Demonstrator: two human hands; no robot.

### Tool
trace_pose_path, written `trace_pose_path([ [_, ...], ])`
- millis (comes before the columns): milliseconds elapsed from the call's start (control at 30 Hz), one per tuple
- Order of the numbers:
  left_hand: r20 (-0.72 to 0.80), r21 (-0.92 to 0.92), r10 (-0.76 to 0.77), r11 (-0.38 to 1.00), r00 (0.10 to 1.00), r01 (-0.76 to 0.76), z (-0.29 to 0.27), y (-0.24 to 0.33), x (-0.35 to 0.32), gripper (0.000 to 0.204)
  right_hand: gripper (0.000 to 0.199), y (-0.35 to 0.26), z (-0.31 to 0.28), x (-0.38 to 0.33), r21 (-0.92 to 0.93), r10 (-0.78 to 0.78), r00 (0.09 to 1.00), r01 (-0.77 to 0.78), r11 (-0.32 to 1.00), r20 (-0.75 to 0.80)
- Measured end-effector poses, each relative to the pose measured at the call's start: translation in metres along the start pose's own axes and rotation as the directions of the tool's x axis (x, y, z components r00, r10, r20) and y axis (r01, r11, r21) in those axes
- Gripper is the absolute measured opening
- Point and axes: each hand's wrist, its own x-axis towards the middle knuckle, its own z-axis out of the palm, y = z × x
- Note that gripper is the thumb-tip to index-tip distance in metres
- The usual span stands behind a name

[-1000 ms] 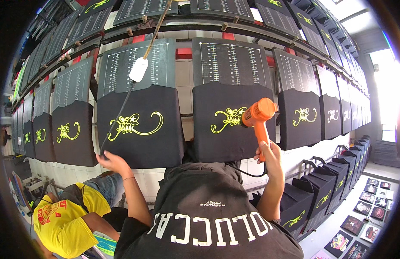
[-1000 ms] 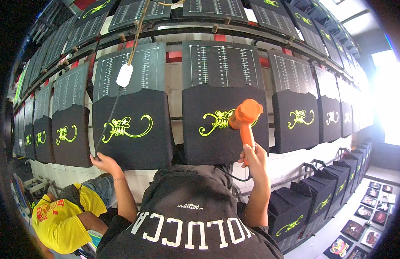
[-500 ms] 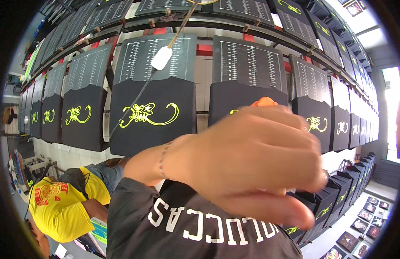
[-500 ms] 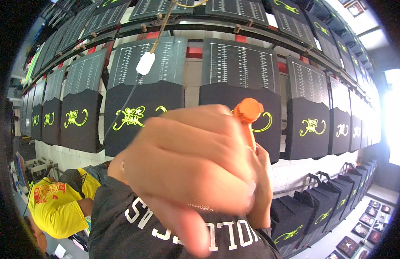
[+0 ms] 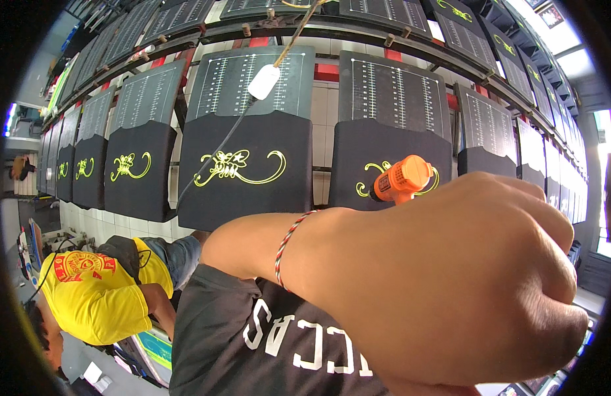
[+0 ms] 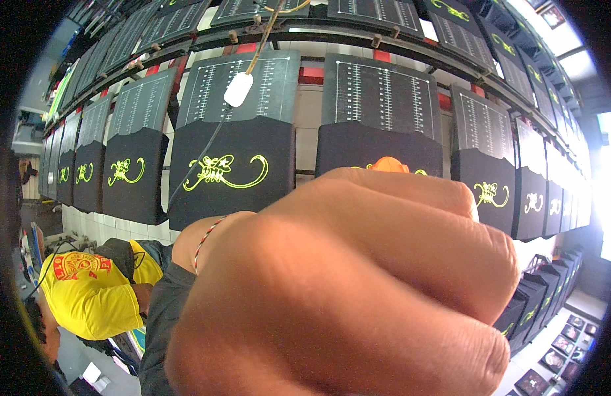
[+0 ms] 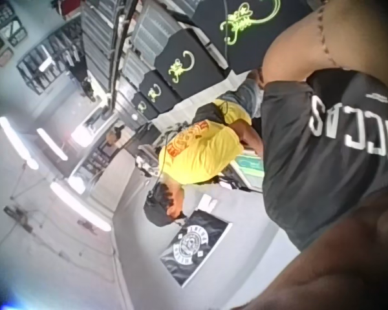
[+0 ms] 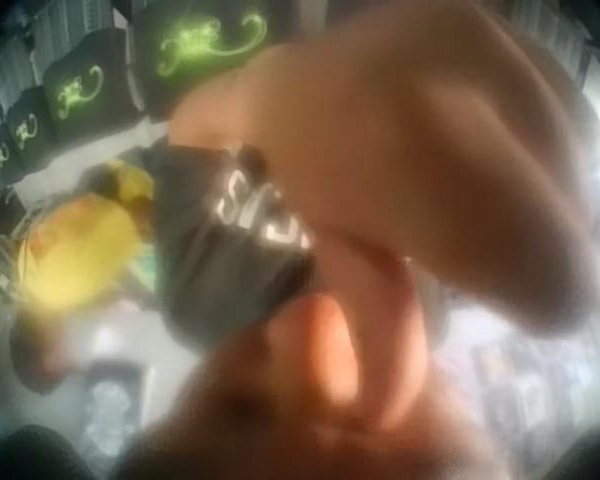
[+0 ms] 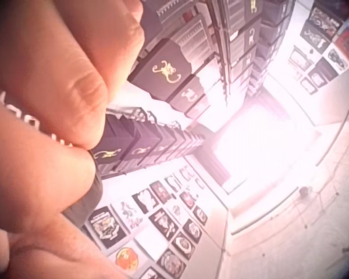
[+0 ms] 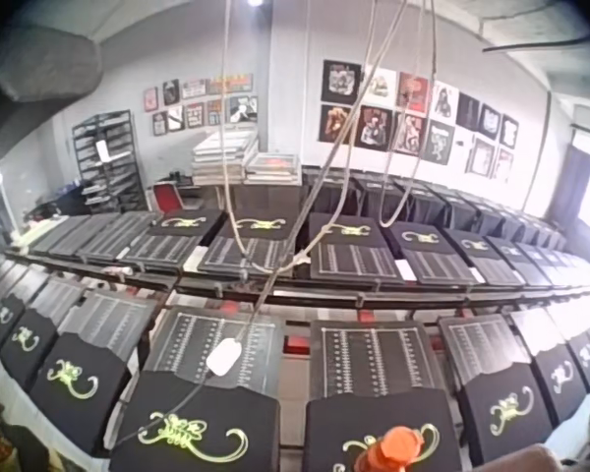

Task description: The person uses a heat gun to dry yellow ink on a series of black t-shirts mounted on platens, moving sequentially from one t-shirt to the next.

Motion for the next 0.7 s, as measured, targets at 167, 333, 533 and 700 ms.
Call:
trace_pose_path([
  [167, 0.013, 0.007, 0.005, 1.0, 1.0, -0.005, 0.002, 0.001, 0.001, 0.039, 0.029, -0.002, 0.0, 0.0, -0.01, -0.001, 1.0, 0.001, 1.0, 0.01],
  [333, 0.039, 0.03, 0.014, 0.999, 0.999, -0.015, 0.008, 0.005, 0.007, 0.038, 0.03, -0.004, -0.001, -0.001, -0.021, -0.009, 1.0, 0.009, 1.0, 0.026],
  [533, 0.065, 0.044, 0.019, 0.999, 0.998, -0.021, 0.012, 0.007, 0.014, 0.036, 0.03, -0.003, -0.007, -0.004, -0.027, -0.013, 1.0, 0.014, 1.0, 0.022],
  [700, 0.102, 0.077, 0.021, 0.997, 0.995, -0.029, 0.018, 0.011, 0.016, 0.035, 0.03, 0.0, -0.011, -0.011, -0.035, -0.023, 0.999, 0.024, 0.999, 0.028],
])
